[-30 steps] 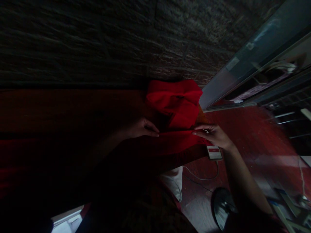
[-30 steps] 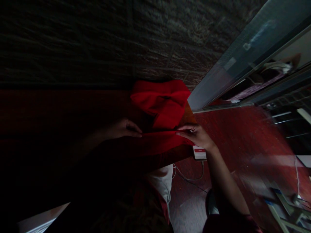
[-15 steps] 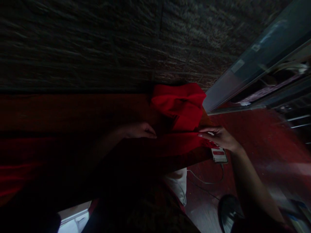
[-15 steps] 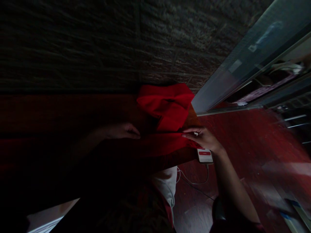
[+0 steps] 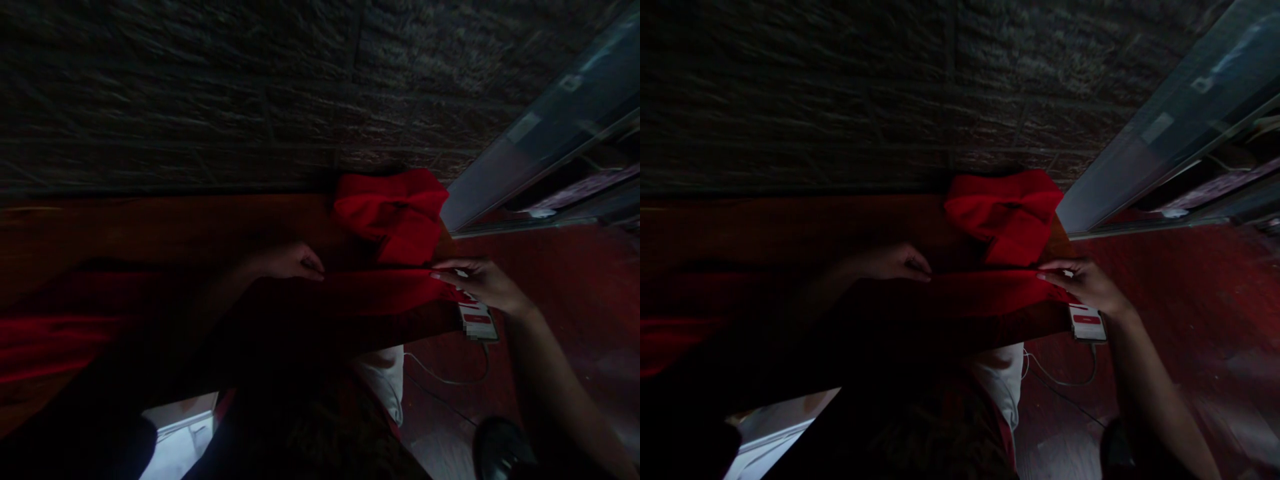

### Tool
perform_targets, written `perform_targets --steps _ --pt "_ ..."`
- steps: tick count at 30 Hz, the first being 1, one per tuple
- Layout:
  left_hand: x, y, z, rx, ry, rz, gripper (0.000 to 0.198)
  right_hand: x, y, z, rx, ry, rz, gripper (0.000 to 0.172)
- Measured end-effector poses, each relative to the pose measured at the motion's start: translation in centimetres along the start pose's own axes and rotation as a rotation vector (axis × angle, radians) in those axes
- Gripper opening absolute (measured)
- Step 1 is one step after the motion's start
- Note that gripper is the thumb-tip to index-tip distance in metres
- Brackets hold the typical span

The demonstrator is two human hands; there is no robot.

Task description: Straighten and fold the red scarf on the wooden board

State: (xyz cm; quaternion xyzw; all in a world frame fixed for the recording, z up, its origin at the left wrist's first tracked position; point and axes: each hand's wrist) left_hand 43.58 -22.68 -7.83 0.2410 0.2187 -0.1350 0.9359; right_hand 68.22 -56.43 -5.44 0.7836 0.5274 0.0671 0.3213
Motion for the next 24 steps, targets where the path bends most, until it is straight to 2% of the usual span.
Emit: perform_targets --steps 4,9,13,17,20,24 --pt "-0.2 0.0 -0.4 0.035 -0.017 0.009 0.024 -0.2 -0.4 -0.3 0.019 -0.029 0.030 0.046" --pt "-0.3 0.0 -0.9 0.092 -0.076 0.134 0.023 -0.2 -0.1 0.0 0.043 -0.073 0.028 0.050" --pt "-0.6 0.3 -1.4 0.105 -0.015 0.088 0.031 0.0 0.1 -0.1 0.108 -0.085 0.015 0.049" --pt "-1.0 0.7 -1.7 0.136 0.014 0.021 0.029 -0.2 0.0 -0.5 0.169 -0.100 0.035 0.045" --pt "-1.3 0.9 -1.8 0.132 0.051 0.042 0.027 -0.6 0.0 -0.6 0.181 -0.109 0.070 0.045" --pt "-1.6 0.9 -1.8 0.148 0.091 0.067 0.026 -0.3 -0.3 0.4 0.142 -0.080 0.015 0.046"
Point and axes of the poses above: each hand's wrist, its own x-axis towards the middle knuckle, its own y-axis out of the back of the hand, z = x × y, and after that the axes turned 8 degrees about -z, right-handed
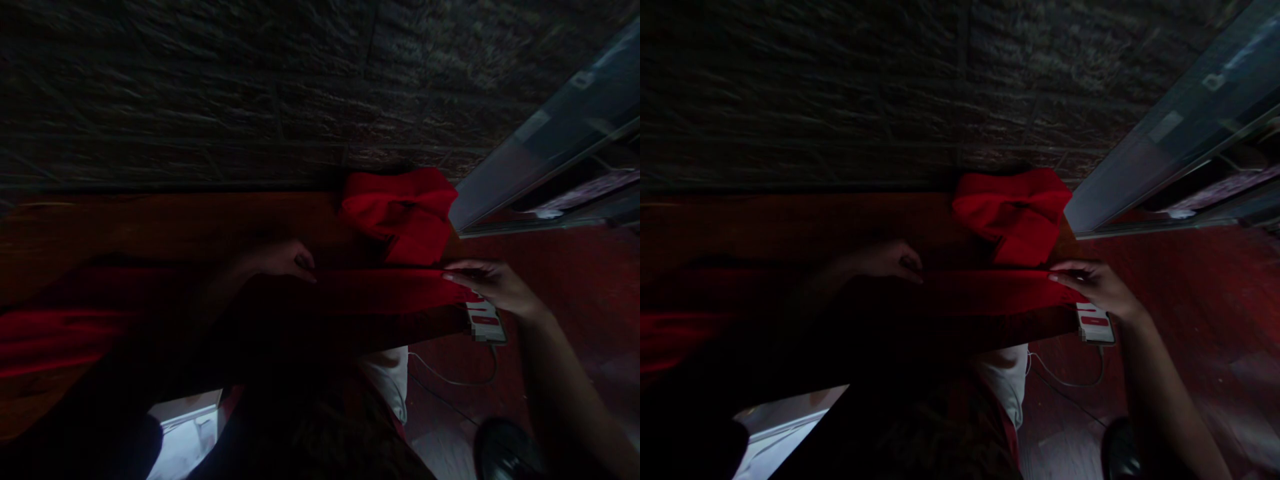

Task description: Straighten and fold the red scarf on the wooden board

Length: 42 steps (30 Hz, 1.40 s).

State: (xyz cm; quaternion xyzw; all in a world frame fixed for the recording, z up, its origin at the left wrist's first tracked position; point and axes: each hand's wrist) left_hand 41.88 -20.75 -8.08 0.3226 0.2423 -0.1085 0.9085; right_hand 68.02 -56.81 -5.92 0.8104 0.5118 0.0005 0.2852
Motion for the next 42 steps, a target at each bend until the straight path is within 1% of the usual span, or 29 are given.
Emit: perform_targets --steps 3,5,6,8,10,11,12,13,14,16,18,19,21,24,27,30,37,42 --pt "-0.3 -0.1 0.0 0.022 -0.015 0.007 0.026 0.4 -0.2 0.8 -0.183 0.037 -0.004 0.045" --pt "-0.7 -0.2 0.1 0.015 -0.030 0.002 0.025 0.4 -0.2 0.6 -0.353 0.081 0.032 0.042" --pt "-0.9 -0.2 0.2 0.005 -0.028 -0.005 0.027 0.3 -0.3 0.1 -0.450 0.127 0.066 0.039" --pt "-1.4 -0.1 0.4 -0.012 -0.011 -0.023 0.031 -0.1 -0.8 -1.8 -0.661 0.276 0.187 0.030" --pt "-2.0 0.1 0.4 -0.003 0.002 -0.034 0.034 -0.3 -2.1 -4.4 -0.824 0.464 0.332 0.023" --pt "-2.3 0.2 0.4 0.019 0.002 -0.037 0.034 -0.3 -3.2 -5.8 -0.850 0.538 0.369 0.020" --pt "-2.6 0.2 0.4 0.044 0.000 -0.037 0.034 0.0 -4.5 -7.3 -0.836 0.601 0.370 0.017" --pt "-2.8 0.3 0.4 0.071 0.001 -0.039 0.033 0.4 -6.1 -8.5 -0.802 0.634 0.302 0.015" --pt "-3.0 0.3 0.4 0.096 0.003 -0.037 0.033 1.1 -7.8 -9.6 -0.772 0.632 0.198 0.014" --pt "-3.3 0.2 0.4 0.131 0.008 -0.019 0.031 3.0 -11.1 -11.1 -0.746 0.619 -0.027 0.021" --pt "-3.5 -0.1 0.4 0.144 -0.004 0.019 0.029 5.2 -13.9 -11.5 -0.739 0.589 -0.184 0.024" --pt "-3.5 -0.2 0.3 0.143 -0.017 0.042 0.029 6.3 -14.9 -11.4 -0.716 0.568 -0.243 0.024" --pt "-3.6 -0.4 0.1 0.126 -0.043 0.078 0.029 8.1 -16.1 -10.9 -0.639 0.544 -0.326 0.023" --pt "-3.7 -0.4 -0.7 0.107 -0.053 0.093 0.029 9.5 -16.6 -9.5 -0.506 0.519 -0.385 0.020" --pt "-3.8 -0.2 -1.7 0.126 -0.029 0.081 0.031 10.0 -16.6 -8.3 -0.382 0.498 -0.397 0.017" --pt "-3.9 0.0 -2.1 0.119 0.008 0.059 0.032 10.2 -16.7 -7.6 -0.282 0.496 -0.410 0.016" --pt "-3.7 0.3 -1.9 0.067 0.115 0.025 0.036 10.8 -16.5 -7.2 -0.231 0.531 -0.427 0.013" --pt "-3.7 0.8 -2.4 0.048 0.177 -0.030 0.035 11.0 -16.5 -7.0 -0.220 0.543 -0.430 0.012"
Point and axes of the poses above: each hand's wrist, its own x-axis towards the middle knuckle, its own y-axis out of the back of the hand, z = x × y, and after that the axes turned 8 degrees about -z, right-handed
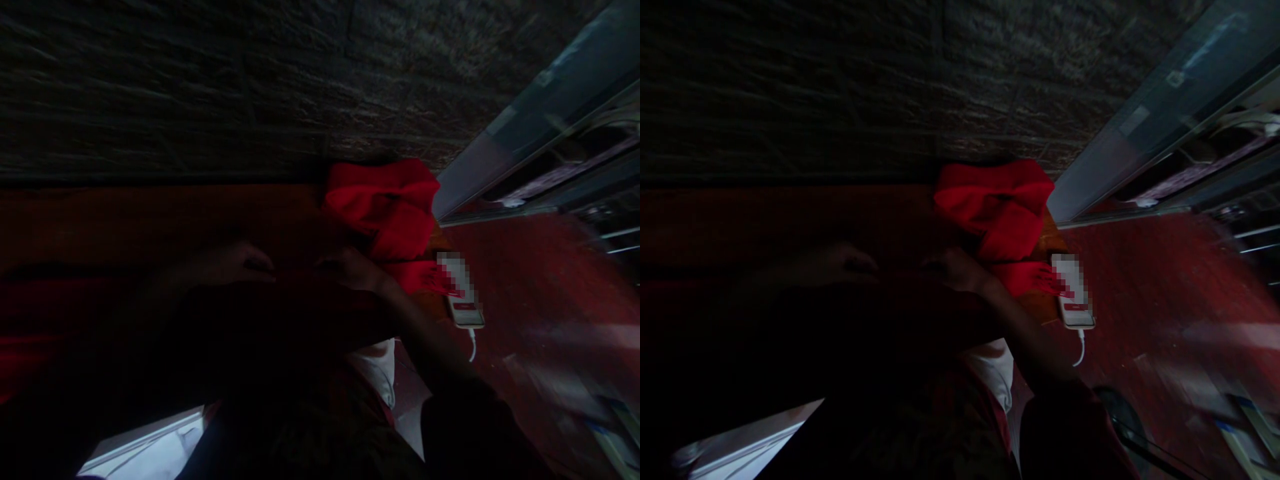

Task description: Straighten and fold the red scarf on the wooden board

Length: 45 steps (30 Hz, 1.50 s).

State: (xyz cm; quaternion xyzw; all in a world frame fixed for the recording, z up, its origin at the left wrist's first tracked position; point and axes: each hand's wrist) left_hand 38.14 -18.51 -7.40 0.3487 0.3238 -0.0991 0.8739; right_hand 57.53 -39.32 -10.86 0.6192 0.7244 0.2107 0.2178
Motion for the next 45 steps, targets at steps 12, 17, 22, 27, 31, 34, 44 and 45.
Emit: perform_targets --steps 12,17,22,27,31,34,44,45 --pt "-1.0 0.0 -0.4 0.083 -0.088 0.025 0.037 -0.4 -0.3 -0.3 -0.035 -0.025 0.001 0.015" --pt "-1.5 0.2 -0.7 0.084 -0.079 0.038 0.033 -0.5 -0.4 -0.6 -0.038 -0.023 0.004 0.017" --pt "-2.2 0.2 -1.3 -0.003 -0.048 0.033 0.030 -0.5 -0.4 -0.7 -0.065 -0.031 0.018 0.018" --pt "-2.6 -0.1 -1.8 -0.096 -0.073 0.040 0.027 -0.5 -0.5 -0.6 -0.091 -0.053 0.004 0.018" --pt "-2.5 -0.5 -2.1 -0.089 -0.098 0.063 0.024 -0.5 -0.5 -0.8 -0.111 -0.065 0.009 0.017" --pt "-2.5 -0.7 -2.1 -0.097 -0.114 0.075 0.022 -0.4 -0.6 -1.0 -0.117 -0.061 0.025 0.018" --pt "-2.9 -1.0 -2.4 -0.099 -0.180 0.132 0.032 -0.8 -0.4 -0.8 -0.095 -0.054 0.045 0.024" --pt "-3.1 -1.1 -2.6 -0.102 -0.200 0.136 0.034 -0.8 -0.4 -1.1 -0.118 -0.051 0.057 0.027"
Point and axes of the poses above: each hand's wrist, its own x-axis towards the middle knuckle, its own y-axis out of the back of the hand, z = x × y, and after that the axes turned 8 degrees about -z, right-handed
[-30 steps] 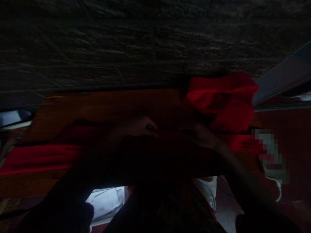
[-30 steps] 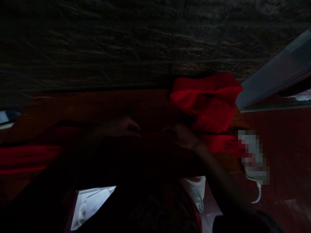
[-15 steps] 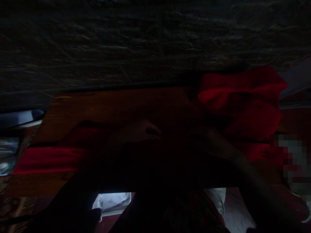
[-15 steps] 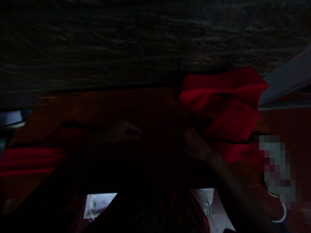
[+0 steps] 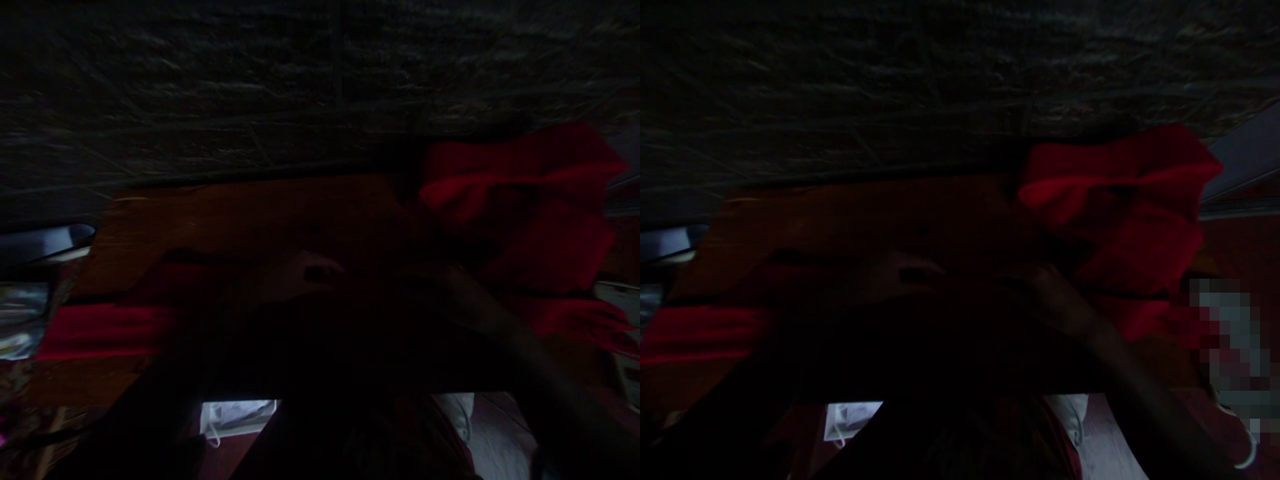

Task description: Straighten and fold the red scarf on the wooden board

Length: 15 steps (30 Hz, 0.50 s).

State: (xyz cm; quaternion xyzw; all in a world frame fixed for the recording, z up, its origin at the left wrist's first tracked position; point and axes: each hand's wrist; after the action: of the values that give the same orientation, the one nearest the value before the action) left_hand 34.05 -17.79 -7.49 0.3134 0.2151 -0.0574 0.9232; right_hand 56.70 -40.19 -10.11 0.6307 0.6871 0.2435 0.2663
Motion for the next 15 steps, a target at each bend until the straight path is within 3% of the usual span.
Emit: perform_targets --steps 5,9,15 --pt "-0.7 -0.7 -0.5 0.006 -0.049 0.027 0.029 1.5 -0.4 -2.4 -0.121 0.022 -0.068 0.034" --pt "-0.8 -0.8 -0.3 0.059 -0.053 0.087 0.022 3.6 -1.8 -3.4 -0.132 0.013 -0.159 0.028" --pt "-1.1 -0.5 -0.1 0.078 -0.029 0.097 0.022 4.1 -2.6 -2.3 -0.026 0.064 -0.046 0.027"
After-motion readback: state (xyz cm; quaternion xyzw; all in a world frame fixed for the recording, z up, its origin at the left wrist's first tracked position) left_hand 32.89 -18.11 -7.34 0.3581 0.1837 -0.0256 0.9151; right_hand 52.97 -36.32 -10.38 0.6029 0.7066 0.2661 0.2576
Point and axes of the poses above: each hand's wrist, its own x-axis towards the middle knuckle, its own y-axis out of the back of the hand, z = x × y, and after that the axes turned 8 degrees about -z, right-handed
